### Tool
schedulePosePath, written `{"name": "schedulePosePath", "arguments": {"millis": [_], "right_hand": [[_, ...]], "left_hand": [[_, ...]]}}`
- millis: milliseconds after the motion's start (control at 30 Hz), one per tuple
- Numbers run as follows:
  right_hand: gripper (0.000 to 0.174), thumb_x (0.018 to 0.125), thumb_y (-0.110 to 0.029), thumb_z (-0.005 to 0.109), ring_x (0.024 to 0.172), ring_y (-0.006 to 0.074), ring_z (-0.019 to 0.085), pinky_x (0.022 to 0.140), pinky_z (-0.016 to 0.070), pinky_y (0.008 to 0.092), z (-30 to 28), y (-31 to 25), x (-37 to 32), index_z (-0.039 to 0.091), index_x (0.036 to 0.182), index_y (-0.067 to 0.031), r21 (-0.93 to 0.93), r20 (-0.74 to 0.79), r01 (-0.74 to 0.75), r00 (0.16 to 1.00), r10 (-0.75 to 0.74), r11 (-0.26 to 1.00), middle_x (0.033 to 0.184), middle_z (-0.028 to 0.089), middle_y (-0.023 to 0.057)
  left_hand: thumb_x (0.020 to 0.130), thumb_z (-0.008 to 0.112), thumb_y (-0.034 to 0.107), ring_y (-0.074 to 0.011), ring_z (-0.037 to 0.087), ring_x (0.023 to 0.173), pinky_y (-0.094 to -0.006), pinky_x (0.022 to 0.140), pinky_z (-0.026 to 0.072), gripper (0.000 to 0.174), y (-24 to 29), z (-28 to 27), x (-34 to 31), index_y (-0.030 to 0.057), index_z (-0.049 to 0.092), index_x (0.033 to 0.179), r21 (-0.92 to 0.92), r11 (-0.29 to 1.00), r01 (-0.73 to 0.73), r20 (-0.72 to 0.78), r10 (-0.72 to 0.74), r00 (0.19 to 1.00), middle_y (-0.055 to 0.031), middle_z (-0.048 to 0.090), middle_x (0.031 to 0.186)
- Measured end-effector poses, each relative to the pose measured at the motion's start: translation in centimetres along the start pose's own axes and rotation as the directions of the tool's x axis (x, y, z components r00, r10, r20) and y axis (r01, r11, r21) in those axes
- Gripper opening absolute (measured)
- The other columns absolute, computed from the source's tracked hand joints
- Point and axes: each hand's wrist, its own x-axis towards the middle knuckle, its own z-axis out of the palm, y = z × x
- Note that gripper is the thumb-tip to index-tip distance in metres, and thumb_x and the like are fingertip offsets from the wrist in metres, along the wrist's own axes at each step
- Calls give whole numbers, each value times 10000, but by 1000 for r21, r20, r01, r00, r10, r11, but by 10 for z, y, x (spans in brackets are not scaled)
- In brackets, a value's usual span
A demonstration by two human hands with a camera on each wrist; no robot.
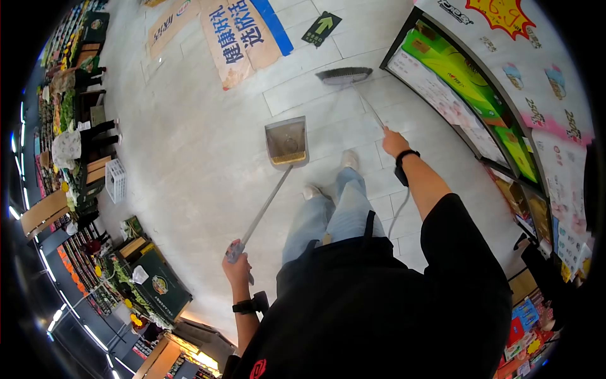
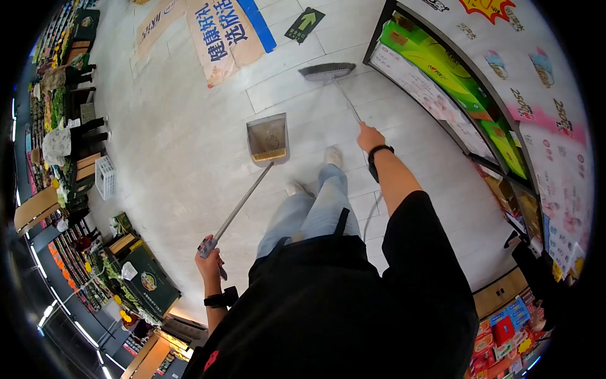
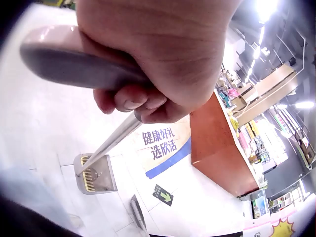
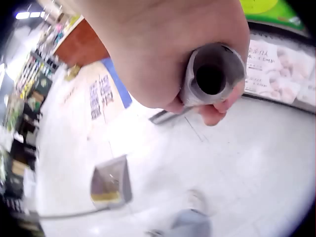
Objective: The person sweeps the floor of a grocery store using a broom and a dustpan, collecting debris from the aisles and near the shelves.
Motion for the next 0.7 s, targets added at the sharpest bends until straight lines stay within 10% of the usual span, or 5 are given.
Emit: {"name": "schedulePosePath", "arguments": {"millis": [167, 433, 567, 700], "right_hand": [[516, 940, -194, 485, 886, 340, 671, 767, 526, 478, -35, 96, -86, 418, 1451, -215, -483, 105, 72, 994, -24, 873, 945, 692, 152], [522, 929, -161, 480, 1010, 331, 654, 848, 523, 450, -73, 174, -250, 432, 1445, -226, -654, 194, -29, 959, 205, 756, 1130, 670, 163], [479, 956, -232, 466, 928, 342, 665, 817, 536, 455, -30, 223, -311, 454, 1433, -186, -403, 51, -70, 994, 99, 912, 1084, 672, 196], [408, 957, -245, 490, 471, 192, 528, 447, 483, 359, 28, 197, -317, 514, 1341, -108, 298, -13, -282, 954, 299, 912, 689, 559, 87]], "left_hand": [[755, 523, -1, -84, 454, 453, -240, 431, 404, 439, -43, -12, -3, -8, 608, 1186, -21, 1000, -22, 27, 23, 999, -16, 524, 668], [760, 525, 11, -87, 453, 461, -248, 428, 400, 450, -130, -37, -13, 5, 610, 1202, 27, 997, -73, 40, 72, 997, -9, 539, 680], [754, 519, 5, -94, 471, 489, -251, 444, 406, 449, -181, -55, -29, 10, 622, 1191, -4, 997, -77, 24, 77, 997, -36, 595, 765], [751, 515, 1, -98, 462, 483, -248, 443, 402, 453, -216, -73, -52, 11, 622, 1191, -50, 994, -96, 40, 98, 994, -35, 590, 768]]}}
